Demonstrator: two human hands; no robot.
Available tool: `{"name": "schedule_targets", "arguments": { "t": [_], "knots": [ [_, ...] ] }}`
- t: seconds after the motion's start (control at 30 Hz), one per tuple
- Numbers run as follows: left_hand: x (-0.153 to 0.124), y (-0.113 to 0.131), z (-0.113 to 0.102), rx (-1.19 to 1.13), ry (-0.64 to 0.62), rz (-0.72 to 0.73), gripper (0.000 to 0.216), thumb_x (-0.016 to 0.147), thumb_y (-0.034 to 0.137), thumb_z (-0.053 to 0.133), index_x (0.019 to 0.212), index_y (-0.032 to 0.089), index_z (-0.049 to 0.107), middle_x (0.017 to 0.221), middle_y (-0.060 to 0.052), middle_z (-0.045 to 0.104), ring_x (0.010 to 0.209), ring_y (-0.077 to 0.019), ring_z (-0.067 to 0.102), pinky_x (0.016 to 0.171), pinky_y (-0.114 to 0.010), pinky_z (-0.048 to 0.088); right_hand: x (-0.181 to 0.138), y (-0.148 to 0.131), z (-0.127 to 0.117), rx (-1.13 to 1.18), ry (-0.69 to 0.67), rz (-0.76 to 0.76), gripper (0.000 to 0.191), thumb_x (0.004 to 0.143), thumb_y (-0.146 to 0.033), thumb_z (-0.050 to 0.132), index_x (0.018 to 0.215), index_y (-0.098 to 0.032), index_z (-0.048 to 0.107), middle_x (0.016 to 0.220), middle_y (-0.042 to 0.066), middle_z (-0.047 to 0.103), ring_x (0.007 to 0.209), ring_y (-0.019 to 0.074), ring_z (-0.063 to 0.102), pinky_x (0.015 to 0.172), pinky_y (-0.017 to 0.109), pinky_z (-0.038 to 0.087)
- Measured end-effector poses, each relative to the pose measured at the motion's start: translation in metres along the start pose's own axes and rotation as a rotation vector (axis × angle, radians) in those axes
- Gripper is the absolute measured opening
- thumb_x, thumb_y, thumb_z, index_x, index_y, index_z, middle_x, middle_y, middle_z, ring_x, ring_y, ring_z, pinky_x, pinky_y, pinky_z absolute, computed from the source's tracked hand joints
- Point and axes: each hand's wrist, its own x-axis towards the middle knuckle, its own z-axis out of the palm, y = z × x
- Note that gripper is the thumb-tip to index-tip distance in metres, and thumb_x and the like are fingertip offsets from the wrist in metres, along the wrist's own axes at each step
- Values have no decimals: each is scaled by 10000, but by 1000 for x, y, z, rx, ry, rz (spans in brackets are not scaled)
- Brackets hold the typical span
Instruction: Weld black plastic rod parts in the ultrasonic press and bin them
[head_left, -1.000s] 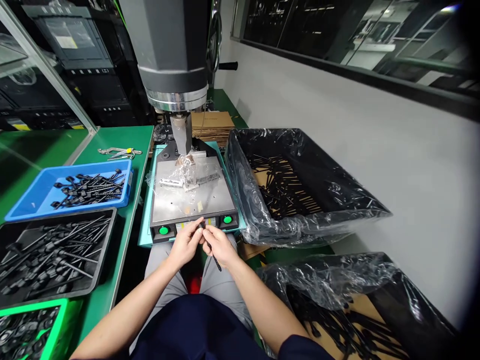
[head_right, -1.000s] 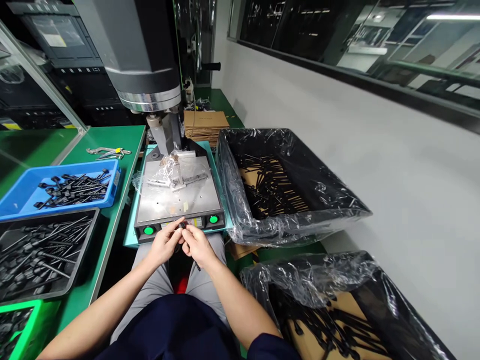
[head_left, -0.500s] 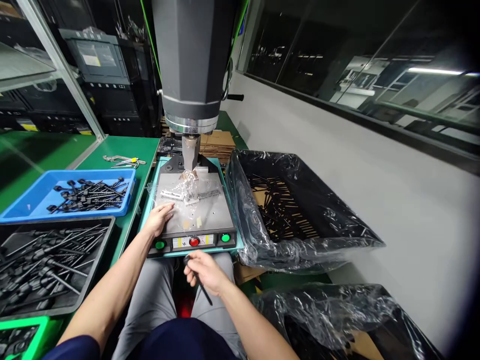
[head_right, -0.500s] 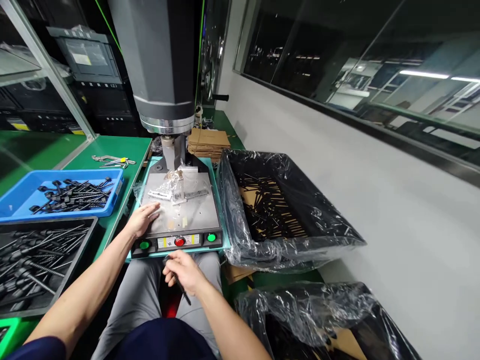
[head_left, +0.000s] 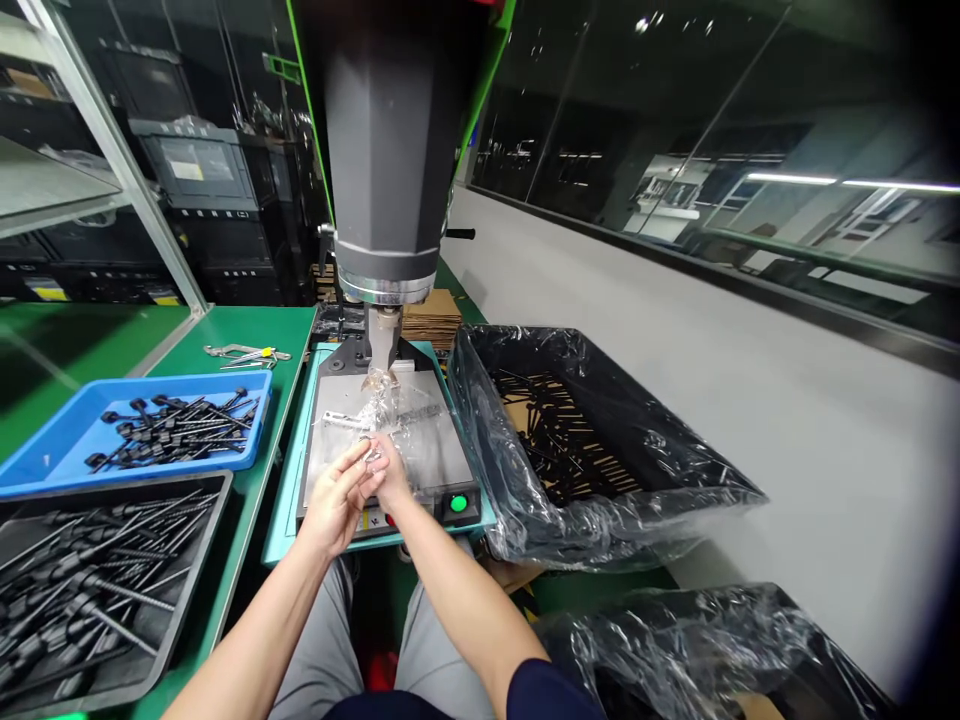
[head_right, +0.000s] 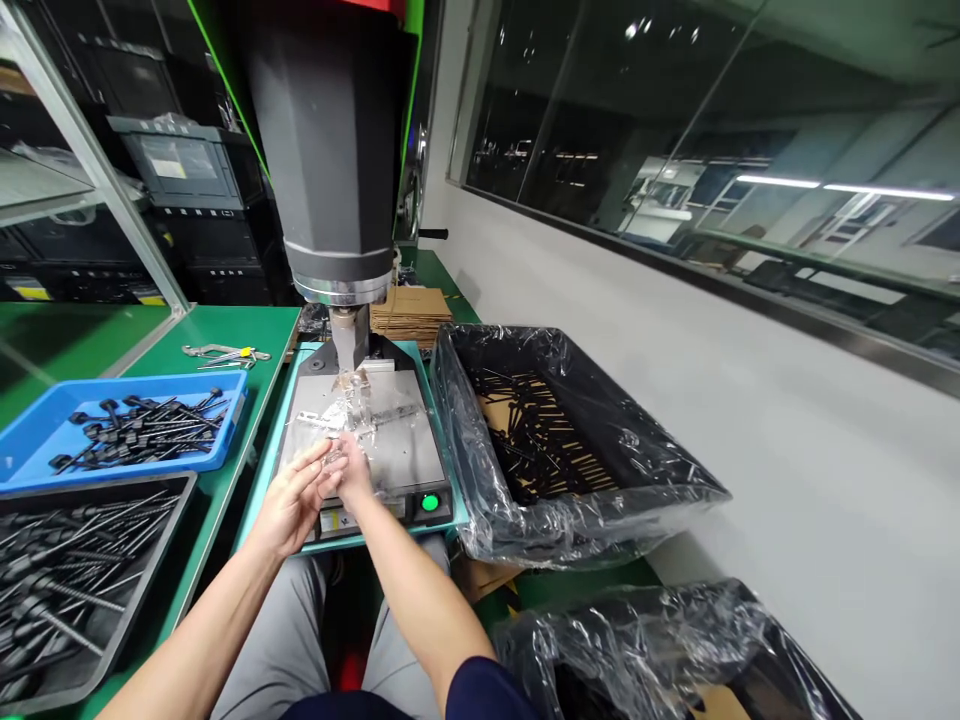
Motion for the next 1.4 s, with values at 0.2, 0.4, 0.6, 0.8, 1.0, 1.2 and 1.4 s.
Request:
{"name": "schedule_targets", "arguments": {
  "t": [0.2, 0.4, 0.6, 0.8, 1.0, 1.2, 1.4],
  "knots": [
    [0, 3, -1, 4, 33, -11, 460, 704, 247, 810, 1135, 150, 683, 1385, -128, 567, 967, -204, 698, 772, -263, 600, 54, -20, -27, -260, 252, -379, 323, 765, -326, 627, 1065, -209, 590, 999, 48, 662, 904, 193, 605, 891, 373, 492],
    [8, 1, -1, 40, 27, -7, 474, 691, 291, 822, 1131, 170, 696, 1345, -119, 593, 958, -204, 686, 799, -306, 593, 83, -42, -35, -433, 351, -388, 317, 759, -300, 645, 1063, -213, 666, 1041, 53, 665, 922, 204, 597, 917, 380, 478],
    [15, 0, -4, 61, 17, -10, 507, 689, 330, 820, 1150, 167, 689, 1349, -124, 590, 983, -220, 676, 822, -329, 582, 117, -48, -29, -376, 348, -319, 380, 713, -366, 703, 1036, -170, 663, 1048, 77, 703, 984, 219, 601, 949, 379, 462],
    [17, 1, -10, 56, 40, -17, 523, 687, 330, 827, 1155, 148, 680, 1325, -142, 604, 974, -223, 676, 804, -308, 572, 131, -59, -40, -293, 125, -211, 428, 648, -334, 742, 1035, -176, 649, 1017, 64, 725, 906, 217, 662, 879, 354, 499],
    [19, -3, -15, 75, 39, -31, 581, 682, 352, 827, 1188, 125, 653, 1163, -136, 689, 990, -234, 678, 850, -329, 565, 133, -57, -50, -374, 1, -310, 291, 771, -396, 579, 899, -169, 709, 925, 55, 740, 879, 219, 668, 839, 334, 514],
    [18, -9, -22, 124, 61, -31, 567, 690, 376, 812, 1183, 142, 661, 1189, -120, 683, 1027, -244, 676, 883, -343, 562, 133, -52, -45, -342, 110, -201, 386, 714, -416, 669, 999, -159, 701, 940, 72, 750, 892, 247, 682, 852, 373, 527],
    [13, -18, -32, 171, 66, -36, 613, 712, 374, 793, 1243, 124, 618, 1052, -106, 730, 959, -203, 691, 917, -330, 543, 115, -32, -59, -164, 115, -180, 717, 703, -520, 712, 1332, -212, 561, 1402, 88, 568, 1271, 262, 547, 1076, 399, 433]
  ]
}}
